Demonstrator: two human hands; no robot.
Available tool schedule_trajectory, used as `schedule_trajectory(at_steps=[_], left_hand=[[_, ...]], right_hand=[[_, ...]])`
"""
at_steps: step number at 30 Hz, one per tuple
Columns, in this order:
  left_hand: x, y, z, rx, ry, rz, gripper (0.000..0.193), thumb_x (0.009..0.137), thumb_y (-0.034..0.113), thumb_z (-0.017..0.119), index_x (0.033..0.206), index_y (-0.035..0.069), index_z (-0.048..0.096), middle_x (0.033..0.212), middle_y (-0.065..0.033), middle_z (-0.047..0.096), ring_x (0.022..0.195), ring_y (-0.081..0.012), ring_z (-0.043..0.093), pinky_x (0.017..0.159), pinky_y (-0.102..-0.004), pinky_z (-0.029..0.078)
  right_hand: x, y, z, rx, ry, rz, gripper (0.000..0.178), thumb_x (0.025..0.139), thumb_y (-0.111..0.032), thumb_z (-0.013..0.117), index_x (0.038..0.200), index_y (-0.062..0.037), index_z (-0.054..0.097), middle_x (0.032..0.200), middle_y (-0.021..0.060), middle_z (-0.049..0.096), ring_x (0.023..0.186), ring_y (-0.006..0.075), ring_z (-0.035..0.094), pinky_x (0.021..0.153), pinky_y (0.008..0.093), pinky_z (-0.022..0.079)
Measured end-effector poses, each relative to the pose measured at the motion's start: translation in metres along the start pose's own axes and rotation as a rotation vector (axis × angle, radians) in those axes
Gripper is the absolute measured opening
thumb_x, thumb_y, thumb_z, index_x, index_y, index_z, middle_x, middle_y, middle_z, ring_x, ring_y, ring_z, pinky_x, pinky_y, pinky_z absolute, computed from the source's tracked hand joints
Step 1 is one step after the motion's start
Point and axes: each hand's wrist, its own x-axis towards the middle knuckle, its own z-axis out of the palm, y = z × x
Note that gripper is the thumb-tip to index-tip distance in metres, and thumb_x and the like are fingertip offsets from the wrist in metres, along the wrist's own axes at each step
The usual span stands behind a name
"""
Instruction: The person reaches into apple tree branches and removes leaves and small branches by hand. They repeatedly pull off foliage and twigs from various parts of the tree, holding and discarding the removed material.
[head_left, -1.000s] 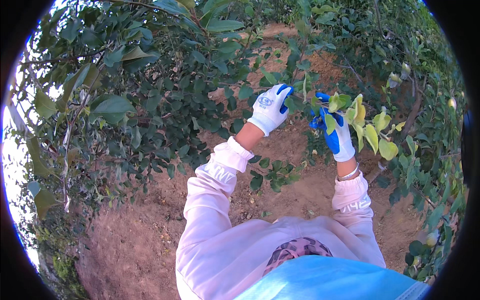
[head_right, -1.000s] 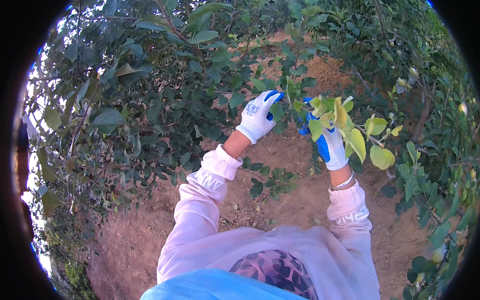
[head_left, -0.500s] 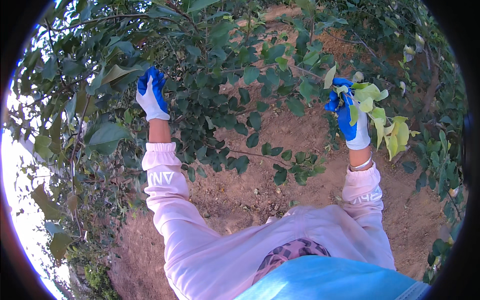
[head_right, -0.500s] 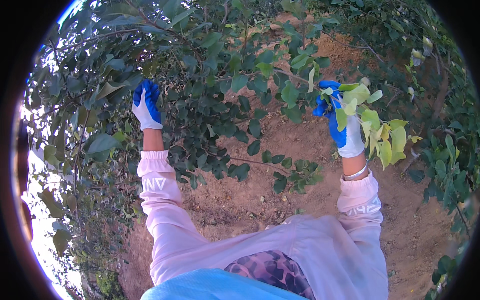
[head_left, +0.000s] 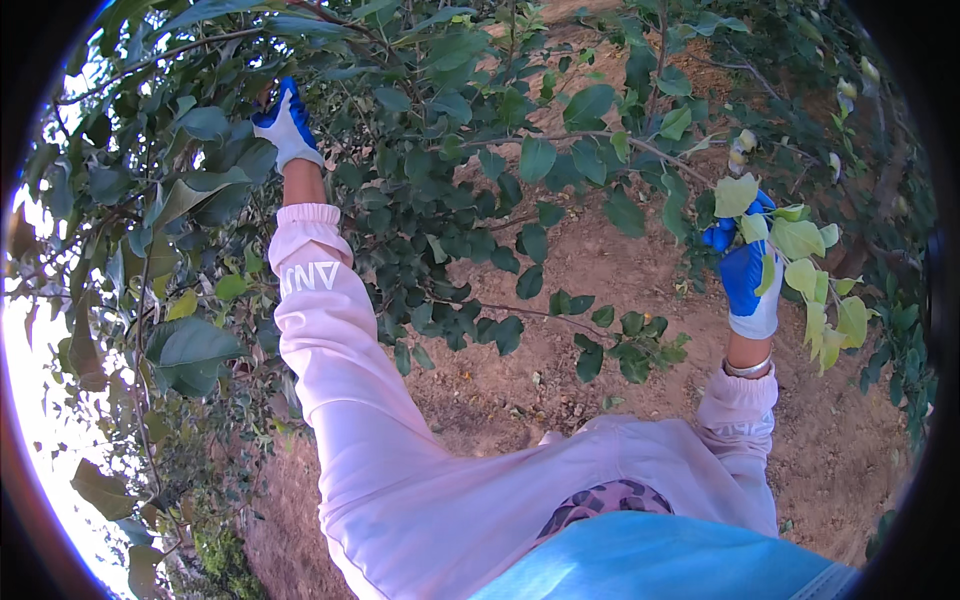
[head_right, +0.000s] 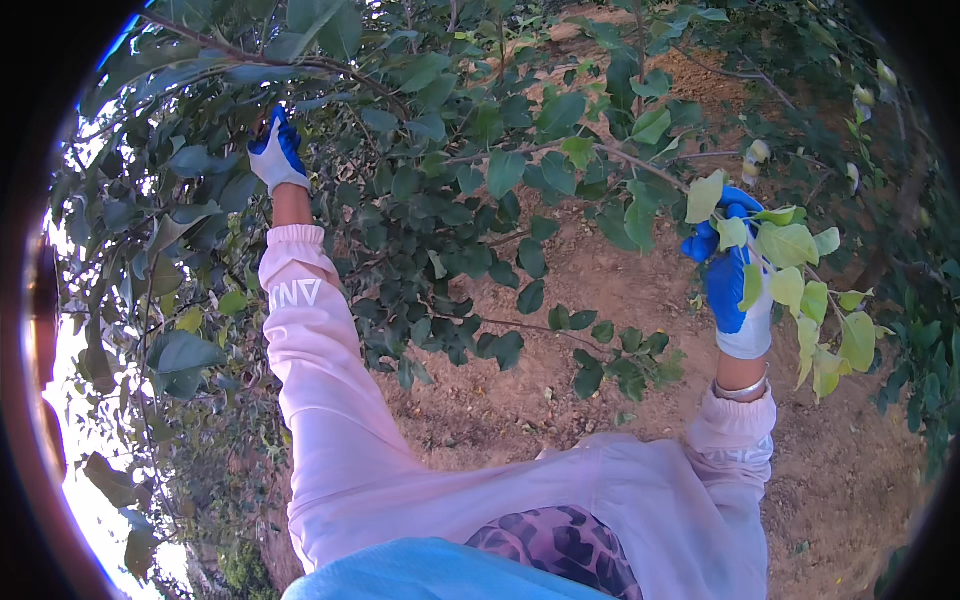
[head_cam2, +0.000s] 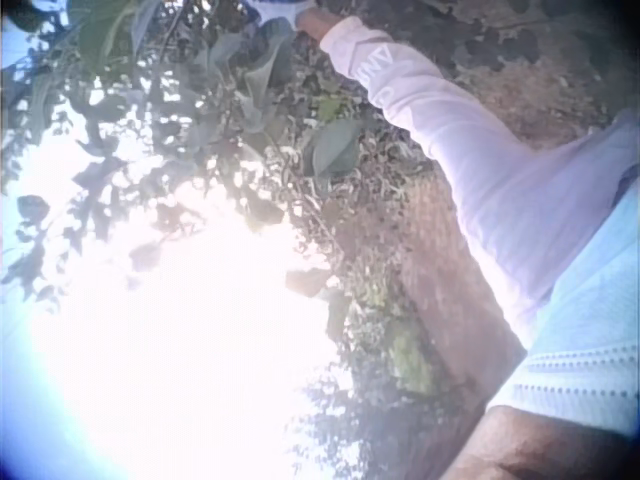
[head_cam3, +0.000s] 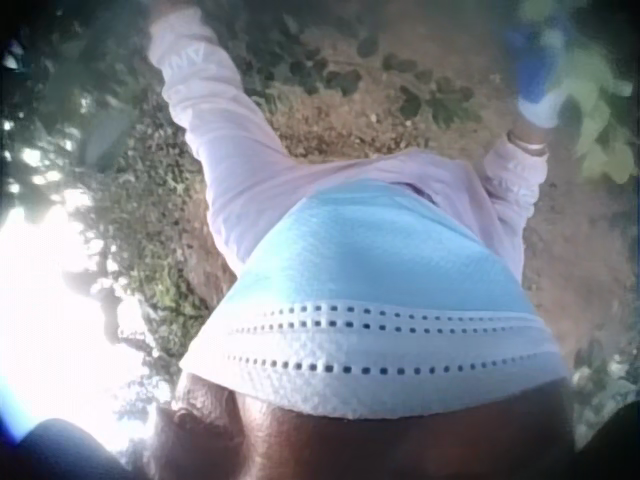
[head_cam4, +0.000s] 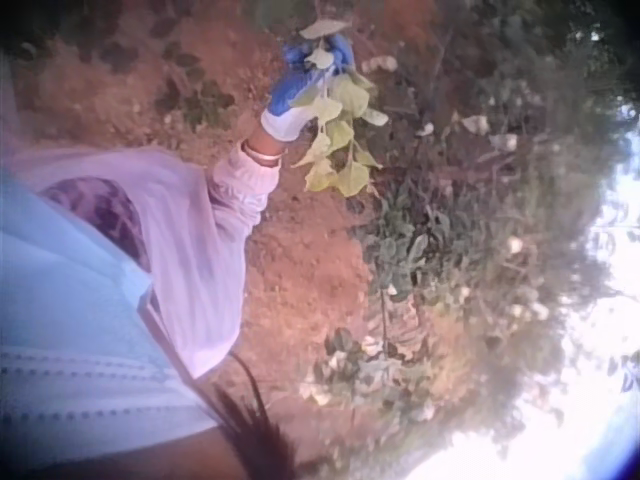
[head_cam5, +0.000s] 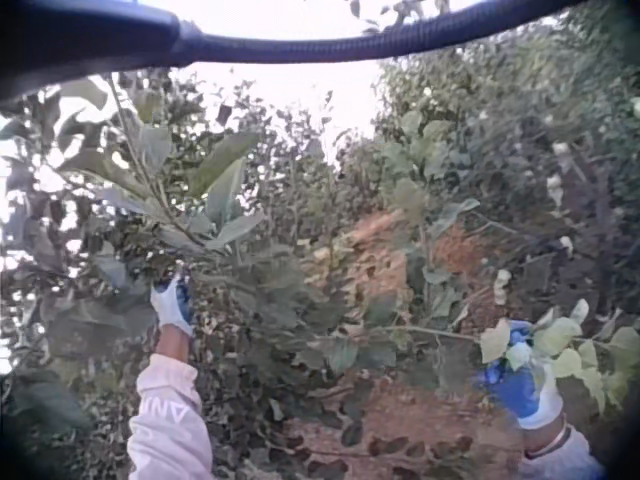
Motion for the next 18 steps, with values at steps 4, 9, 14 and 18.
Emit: schedule_trajectory(at_steps=[4,9,14,18], left_hand=[[-0.008,0.011,0.003,-0.053,-0.042,-0.033,0.039,0.091,0.025,0.064,0.124,0.007,0.054,0.098,-0.0093,0.068,0.081,-0.0183,0.065,0.065,-0.0292,0.053],[0.01,0.016,-0.007,-0.223,-0.03,-0.282,0.043,0.094,0.038,0.058,0.128,0.012,0.052,0.116,-0.012,0.063,0.104,-0.0292,0.062,0.084,-0.0412,0.053],[-0.011,0.008,-0.028,-0.21,-0.201,-0.31,0.036,0.097,0.034,0.053,0.125,0.011,0.055,0.119,-0.0114,0.062,0.105,-0.0269,0.062,0.084,-0.0388,0.053],[-0.043,0.016,-0.039,-0.061,-0.299,-0.273,0.033,0.098,0.028,0.051,0.124,0.007,0.056,0.116,-0.0119,0.064,0.1,-0.0248,0.065,0.081,-0.0342,0.055]], right_hand=[[0.005,0.011,-0.012,0.04,-0.051,-0.004,0.028,0.097,-0.028,0.054,0.116,-0.0073,0.055,0.086,0.0022,0.058,0.071,0.0136,0.054,0.066,0.0332,0.048],[0.007,0.021,-0.012,0.041,-0.167,-0.035,0.034,0.096,-0.033,0.055,0.12,-0.0086,0.053,0.093,0.003,0.057,0.077,0.0164,0.053,0.071,0.0372,0.048],[0.009,0.032,-0.022,0.061,-0.083,0.016,0.041,0.095,-0.035,0.056,0.126,-0.0084,0.049,0.1,0.0045,0.057,0.079,0.0175,0.053,0.076,0.0387,0.048],[0.01,0.028,-0.022,0.02,-0.073,0.037,0.043,0.095,-0.036,0.056,0.127,-0.0089,0.049,0.102,0.005,0.057,0.08,0.0182,0.053,0.078,0.0398,0.047]])
